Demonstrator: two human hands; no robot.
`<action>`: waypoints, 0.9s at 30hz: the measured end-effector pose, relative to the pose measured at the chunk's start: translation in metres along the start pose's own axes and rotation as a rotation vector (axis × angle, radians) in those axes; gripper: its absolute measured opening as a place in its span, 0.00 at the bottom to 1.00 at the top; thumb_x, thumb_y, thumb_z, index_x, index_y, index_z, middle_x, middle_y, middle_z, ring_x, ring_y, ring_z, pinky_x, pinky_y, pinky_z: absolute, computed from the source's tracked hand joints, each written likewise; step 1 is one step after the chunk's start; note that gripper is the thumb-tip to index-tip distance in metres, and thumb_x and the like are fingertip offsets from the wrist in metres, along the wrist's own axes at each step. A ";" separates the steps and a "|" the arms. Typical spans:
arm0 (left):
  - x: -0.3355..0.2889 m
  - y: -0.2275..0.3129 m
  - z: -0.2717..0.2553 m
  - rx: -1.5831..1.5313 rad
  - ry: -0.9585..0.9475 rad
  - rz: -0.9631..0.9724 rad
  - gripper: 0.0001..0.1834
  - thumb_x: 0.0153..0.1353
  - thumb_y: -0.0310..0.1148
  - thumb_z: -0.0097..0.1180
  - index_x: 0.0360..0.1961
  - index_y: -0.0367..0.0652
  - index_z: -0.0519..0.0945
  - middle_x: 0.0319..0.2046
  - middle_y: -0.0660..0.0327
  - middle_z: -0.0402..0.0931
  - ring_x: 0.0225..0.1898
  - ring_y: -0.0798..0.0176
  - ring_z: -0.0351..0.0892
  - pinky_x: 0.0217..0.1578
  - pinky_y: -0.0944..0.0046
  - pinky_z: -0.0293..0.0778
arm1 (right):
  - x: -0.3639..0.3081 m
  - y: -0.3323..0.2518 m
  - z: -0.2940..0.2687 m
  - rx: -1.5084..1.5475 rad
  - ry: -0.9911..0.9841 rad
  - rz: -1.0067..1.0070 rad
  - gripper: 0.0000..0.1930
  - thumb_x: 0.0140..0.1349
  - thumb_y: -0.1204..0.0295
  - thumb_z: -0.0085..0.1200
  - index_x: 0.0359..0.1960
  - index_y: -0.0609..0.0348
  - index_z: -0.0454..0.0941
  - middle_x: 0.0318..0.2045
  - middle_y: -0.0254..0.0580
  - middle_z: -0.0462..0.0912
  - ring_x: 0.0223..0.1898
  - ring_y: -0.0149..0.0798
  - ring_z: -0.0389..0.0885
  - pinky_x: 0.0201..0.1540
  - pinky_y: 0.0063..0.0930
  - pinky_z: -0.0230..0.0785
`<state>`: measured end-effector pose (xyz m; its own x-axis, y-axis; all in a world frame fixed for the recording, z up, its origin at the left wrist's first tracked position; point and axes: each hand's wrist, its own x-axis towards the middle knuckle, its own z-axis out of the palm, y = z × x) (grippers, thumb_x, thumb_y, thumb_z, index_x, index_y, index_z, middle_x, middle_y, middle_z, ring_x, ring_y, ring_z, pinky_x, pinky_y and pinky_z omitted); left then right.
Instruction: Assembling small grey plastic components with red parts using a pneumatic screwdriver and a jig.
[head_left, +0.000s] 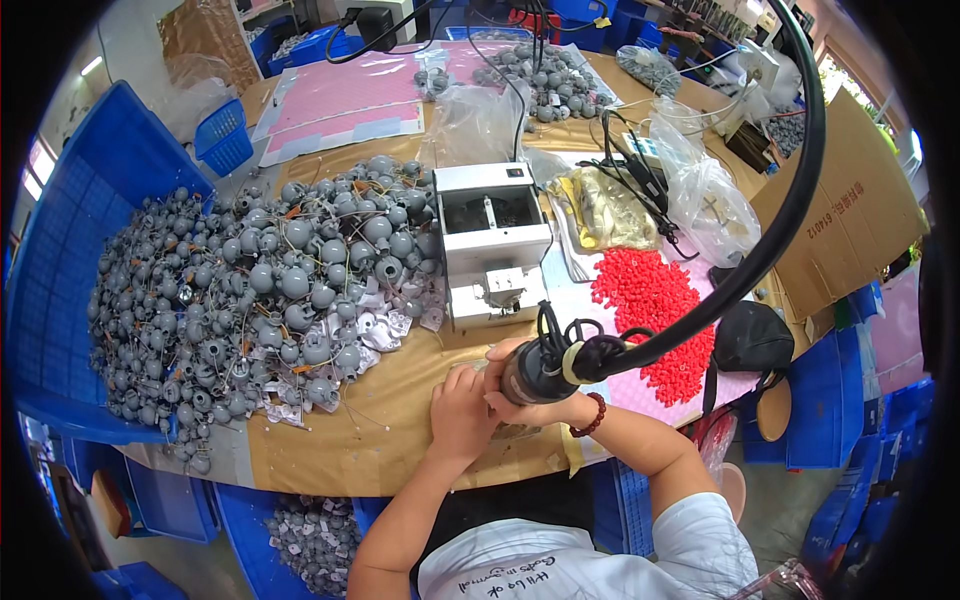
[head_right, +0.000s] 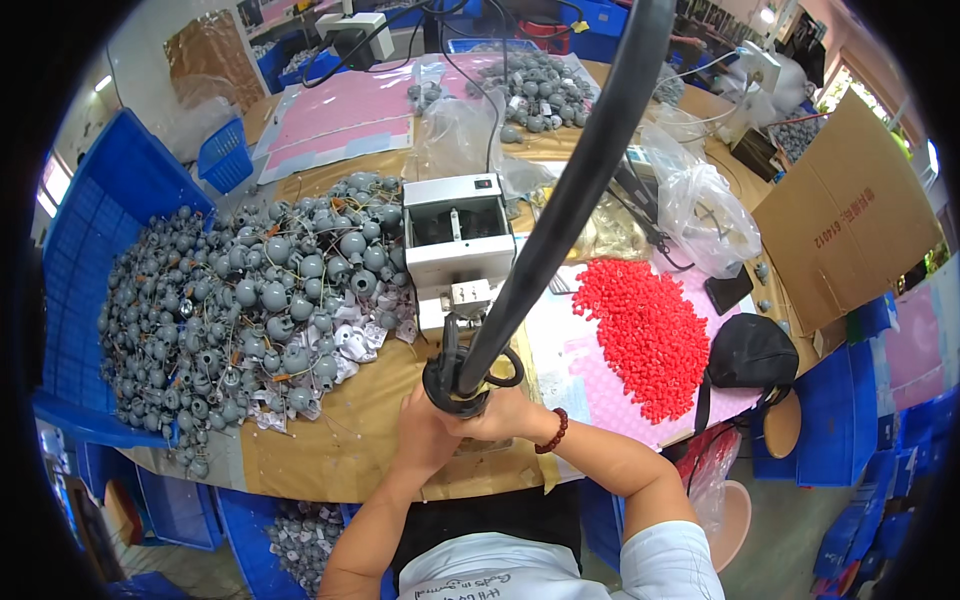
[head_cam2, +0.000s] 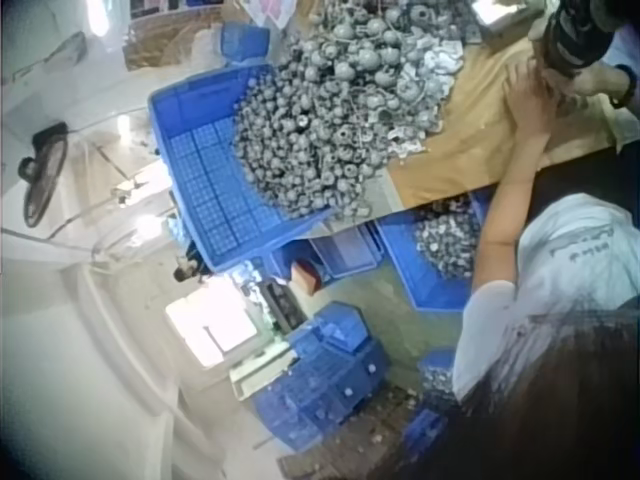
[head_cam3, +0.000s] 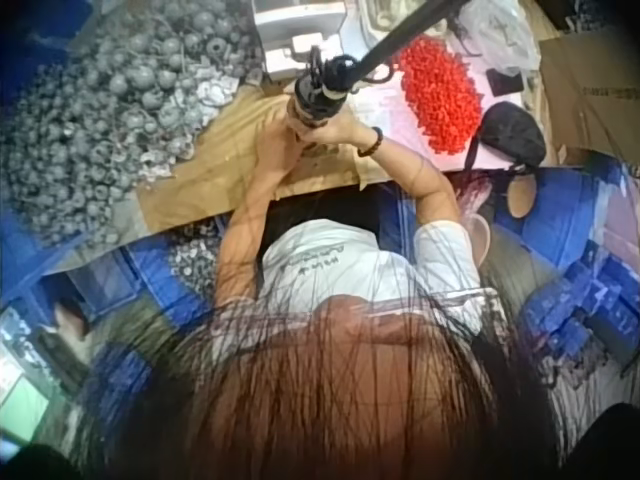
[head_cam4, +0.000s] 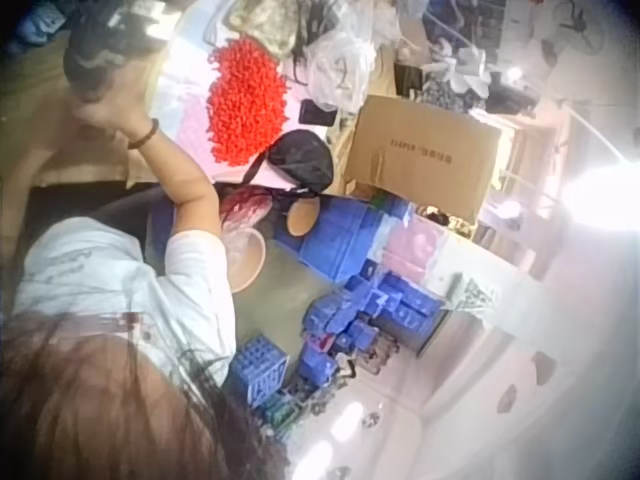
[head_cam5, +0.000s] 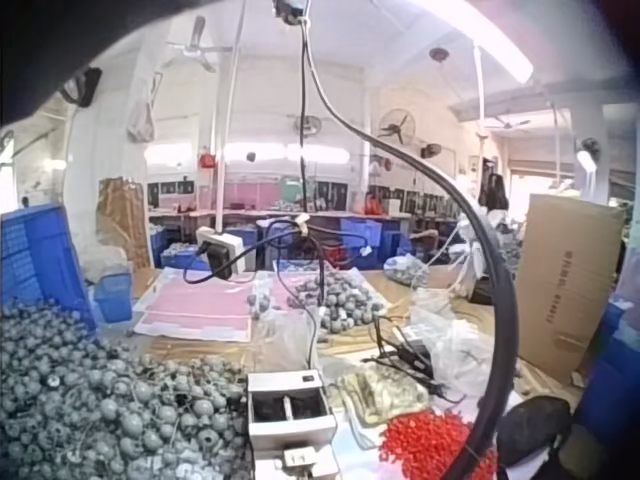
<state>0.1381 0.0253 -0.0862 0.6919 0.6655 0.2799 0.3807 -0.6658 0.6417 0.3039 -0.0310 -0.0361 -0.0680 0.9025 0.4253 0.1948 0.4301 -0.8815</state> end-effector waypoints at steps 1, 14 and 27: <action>0.000 0.001 -0.001 -0.006 0.002 -0.001 0.22 0.51 0.36 0.71 0.47 0.47 0.78 0.47 0.59 0.77 0.59 0.50 0.75 0.50 0.48 0.70 | -0.001 0.003 0.000 -0.006 0.004 -0.001 0.34 0.60 0.86 0.64 0.67 0.53 0.65 0.33 0.37 0.82 0.35 0.28 0.81 0.39 0.25 0.75; -0.001 0.003 -0.005 0.077 -0.051 -0.051 0.22 0.54 0.33 0.69 0.51 0.43 0.81 0.50 0.57 0.77 0.59 0.49 0.73 0.54 0.47 0.70 | 0.030 -0.008 -0.044 0.123 0.626 0.342 0.27 0.62 0.81 0.64 0.62 0.65 0.67 0.34 0.37 0.82 0.32 0.31 0.83 0.36 0.27 0.77; -0.017 0.000 0.001 -0.165 0.088 0.148 0.19 0.57 0.22 0.66 0.50 0.42 0.79 0.49 0.54 0.84 0.58 0.45 0.81 0.57 0.50 0.78 | -0.032 0.033 -0.063 -0.222 0.248 0.423 0.18 0.69 0.71 0.64 0.58 0.63 0.80 0.43 0.43 0.87 0.41 0.34 0.86 0.44 0.28 0.79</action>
<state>0.1268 0.0133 -0.0922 0.6737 0.5963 0.4365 0.1683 -0.6990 0.6951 0.3740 -0.0467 -0.0663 0.2897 0.9517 0.1016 0.3590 -0.0097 -0.9333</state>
